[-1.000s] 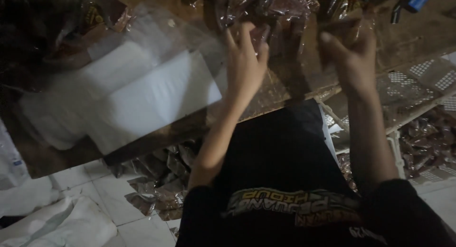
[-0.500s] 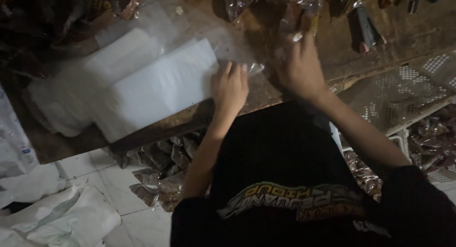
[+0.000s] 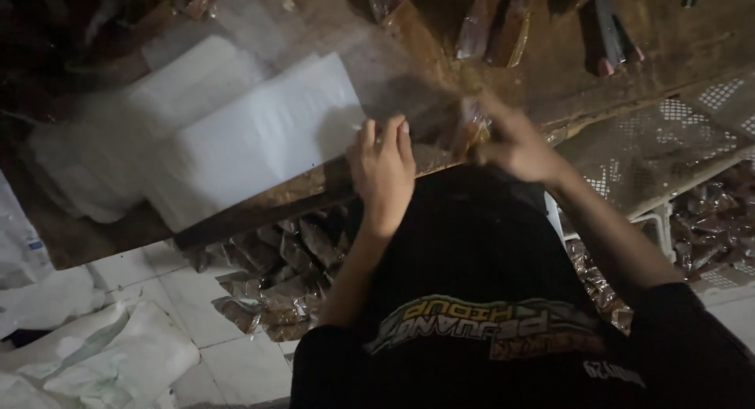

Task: Packing small snack packets into a larger plastic bag and sealing it with a stapler

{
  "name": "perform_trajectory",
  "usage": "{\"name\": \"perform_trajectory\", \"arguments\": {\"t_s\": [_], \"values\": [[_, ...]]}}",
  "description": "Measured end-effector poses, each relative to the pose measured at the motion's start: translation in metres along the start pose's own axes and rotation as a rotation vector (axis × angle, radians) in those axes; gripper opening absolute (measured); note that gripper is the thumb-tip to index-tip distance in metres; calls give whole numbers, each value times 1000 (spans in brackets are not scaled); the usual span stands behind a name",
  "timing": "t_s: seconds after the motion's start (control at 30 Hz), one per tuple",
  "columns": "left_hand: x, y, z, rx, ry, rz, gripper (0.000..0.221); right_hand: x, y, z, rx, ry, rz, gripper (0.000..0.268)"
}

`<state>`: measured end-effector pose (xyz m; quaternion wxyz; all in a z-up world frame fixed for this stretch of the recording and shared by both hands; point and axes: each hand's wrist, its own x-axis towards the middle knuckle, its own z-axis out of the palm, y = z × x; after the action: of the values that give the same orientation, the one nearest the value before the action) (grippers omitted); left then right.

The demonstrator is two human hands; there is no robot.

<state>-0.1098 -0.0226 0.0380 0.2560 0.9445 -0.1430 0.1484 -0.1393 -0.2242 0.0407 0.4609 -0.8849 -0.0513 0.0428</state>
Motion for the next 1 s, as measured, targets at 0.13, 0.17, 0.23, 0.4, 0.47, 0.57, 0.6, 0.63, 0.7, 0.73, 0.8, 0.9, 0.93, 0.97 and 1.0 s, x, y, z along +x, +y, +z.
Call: {"name": "perform_trajectory", "arguments": {"t_s": [0.13, 0.17, 0.23, 0.4, 0.47, 0.57, 0.6, 0.63, 0.7, 0.73, 0.8, 0.9, 0.93, 0.97, 1.0], "values": [[-10, 22, -13, -427, 93, -86, 14, -4, -19, 3, 362, 51, 95, 55], [-19, 17, -3, -431, 89, -86, 14, -4, -24, 6, 360, 53, 101, 55], [-30, 4, 17, -336, 46, -93, 14, 6, -30, 11, 502, 205, 357, 42], [-30, 15, 14, -300, -6, 9, 12, 10, -34, 36, 360, 238, 427, 46], [-22, 19, 8, -218, -18, 103, 17, 9, -28, 38, 74, 116, 216, 55], [9, 34, -2, -10, -201, 126, 36, 20, -6, 20, -74, 145, 318, 58], [30, 47, -8, -18, -134, 95, 30, 27, 12, 8, -283, 379, 171, 45], [50, 59, -13, -25, -66, 64, 50, 32, 30, -4, -490, 605, 12, 86], [83, 70, 31, 12, -53, 58, 51, 45, 21, -11, -481, 579, -12, 65], [103, 76, 53, 50, -37, 67, 59, 53, 17, -16, -471, 569, -35, 46], [117, 66, 102, 68, -30, 101, 49, 42, 7, -21, -419, 561, -17, 30], [114, 57, 99, -59, -12, 200, 30, 29, 10, -36, -28, 561, 138, 29], [101, 54, 86, -207, -17, 252, 23, 19, 15, -39, 316, 536, 283, 39], [91, 56, 84, -210, -25, 253, 23, 25, 8, -48, 316, 538, 291, 39], [74, 53, 79, -313, -110, 432, 24, 28, 1, -51, 811, 335, 354, 57]]}}
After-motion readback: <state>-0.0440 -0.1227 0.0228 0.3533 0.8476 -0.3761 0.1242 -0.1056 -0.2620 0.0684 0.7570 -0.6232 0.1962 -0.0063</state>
